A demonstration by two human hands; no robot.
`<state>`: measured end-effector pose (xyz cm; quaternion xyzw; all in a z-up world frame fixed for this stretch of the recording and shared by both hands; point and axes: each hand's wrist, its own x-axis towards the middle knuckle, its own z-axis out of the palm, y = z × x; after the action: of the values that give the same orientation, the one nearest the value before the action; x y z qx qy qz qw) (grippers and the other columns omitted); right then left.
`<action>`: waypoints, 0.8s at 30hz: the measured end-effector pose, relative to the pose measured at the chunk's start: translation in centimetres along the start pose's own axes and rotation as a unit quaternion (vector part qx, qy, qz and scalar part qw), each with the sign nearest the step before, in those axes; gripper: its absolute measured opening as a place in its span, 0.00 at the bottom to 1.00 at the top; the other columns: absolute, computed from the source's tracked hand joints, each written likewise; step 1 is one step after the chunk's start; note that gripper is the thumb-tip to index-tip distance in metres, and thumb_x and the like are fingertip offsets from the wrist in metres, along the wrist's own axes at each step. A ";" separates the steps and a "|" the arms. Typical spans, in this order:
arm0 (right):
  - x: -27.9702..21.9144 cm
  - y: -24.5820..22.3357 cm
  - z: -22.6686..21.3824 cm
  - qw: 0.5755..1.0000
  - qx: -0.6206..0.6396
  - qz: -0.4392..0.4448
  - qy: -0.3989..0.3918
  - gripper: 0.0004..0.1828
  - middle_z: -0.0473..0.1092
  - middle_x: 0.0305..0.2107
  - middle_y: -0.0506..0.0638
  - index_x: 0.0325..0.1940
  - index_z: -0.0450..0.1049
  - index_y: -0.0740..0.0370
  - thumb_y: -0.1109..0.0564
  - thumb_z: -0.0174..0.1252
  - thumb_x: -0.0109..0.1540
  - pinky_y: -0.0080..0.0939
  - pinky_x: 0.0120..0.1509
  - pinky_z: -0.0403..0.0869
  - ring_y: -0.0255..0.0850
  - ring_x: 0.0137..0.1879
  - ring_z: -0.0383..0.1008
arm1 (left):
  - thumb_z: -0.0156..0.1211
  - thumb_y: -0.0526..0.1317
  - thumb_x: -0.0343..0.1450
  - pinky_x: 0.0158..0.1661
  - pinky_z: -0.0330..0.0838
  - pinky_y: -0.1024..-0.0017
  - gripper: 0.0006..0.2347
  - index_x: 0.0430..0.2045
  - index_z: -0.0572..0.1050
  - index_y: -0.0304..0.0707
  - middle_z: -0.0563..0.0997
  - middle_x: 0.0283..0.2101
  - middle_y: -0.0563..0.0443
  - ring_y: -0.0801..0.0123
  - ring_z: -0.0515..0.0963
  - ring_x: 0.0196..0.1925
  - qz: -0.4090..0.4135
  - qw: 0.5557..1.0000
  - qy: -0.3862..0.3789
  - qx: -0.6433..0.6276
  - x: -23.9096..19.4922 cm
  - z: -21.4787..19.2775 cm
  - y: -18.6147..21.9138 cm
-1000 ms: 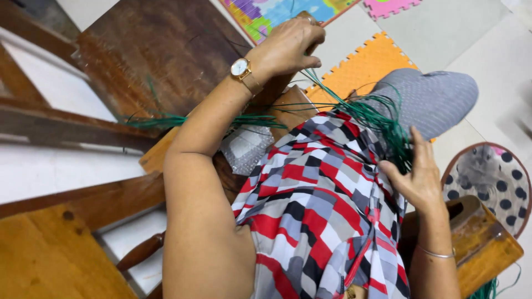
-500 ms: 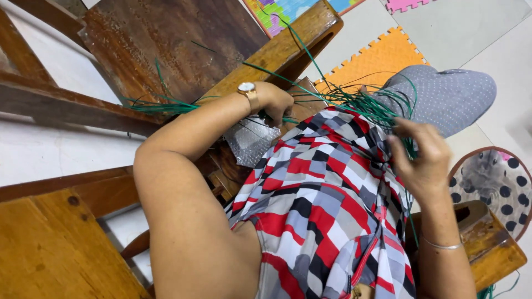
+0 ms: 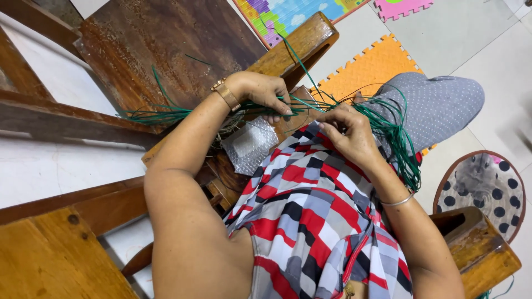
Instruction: Weaving and knotting green plastic strips to create a mesh or mat-like structure.
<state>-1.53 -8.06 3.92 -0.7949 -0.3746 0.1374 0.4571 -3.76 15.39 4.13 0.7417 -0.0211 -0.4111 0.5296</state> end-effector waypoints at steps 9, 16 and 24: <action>2.4 0.0 2.9 0.965 -0.181 -0.187 0.031 0.10 0.62 0.21 0.47 0.32 0.73 0.55 0.63 0.61 0.48 0.39 0.28 0.66 0.43 0.25 0.66 | 0.55 0.37 0.63 0.25 0.76 0.73 0.09 0.25 0.73 0.24 0.75 0.21 0.38 0.62 0.78 0.24 0.023 0.999 0.000 -0.049 0.4 -0.1 -1.0; 3.3 -0.6 3.4 0.942 -0.222 -0.246 0.052 0.05 0.62 0.21 0.45 0.25 0.70 0.54 0.62 0.59 0.49 0.36 0.29 0.66 0.42 0.27 0.66 | 0.57 0.39 0.62 0.21 0.75 0.76 0.08 0.20 0.73 0.29 0.75 0.18 0.41 0.65 0.78 0.20 0.050 0.998 0.002 -0.044 -0.3 -0.7 -0.9; 0.3 2.2 -7.9 0.989 0.021 -0.022 0.143 0.05 0.64 0.24 0.51 0.31 0.69 0.63 0.69 0.52 0.55 0.31 0.35 0.64 0.37 0.29 0.65 | 0.51 0.39 0.65 0.19 0.69 0.82 0.08 0.24 0.72 0.31 0.72 0.18 0.49 0.72 0.75 0.18 0.046 0.999 0.005 -0.026 0.4 -2.0 -3.0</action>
<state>4.14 -13.43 6.39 -0.7882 -0.3199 0.0201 0.5253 -3.48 18.07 1.68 0.7276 -0.0420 -0.3830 0.5675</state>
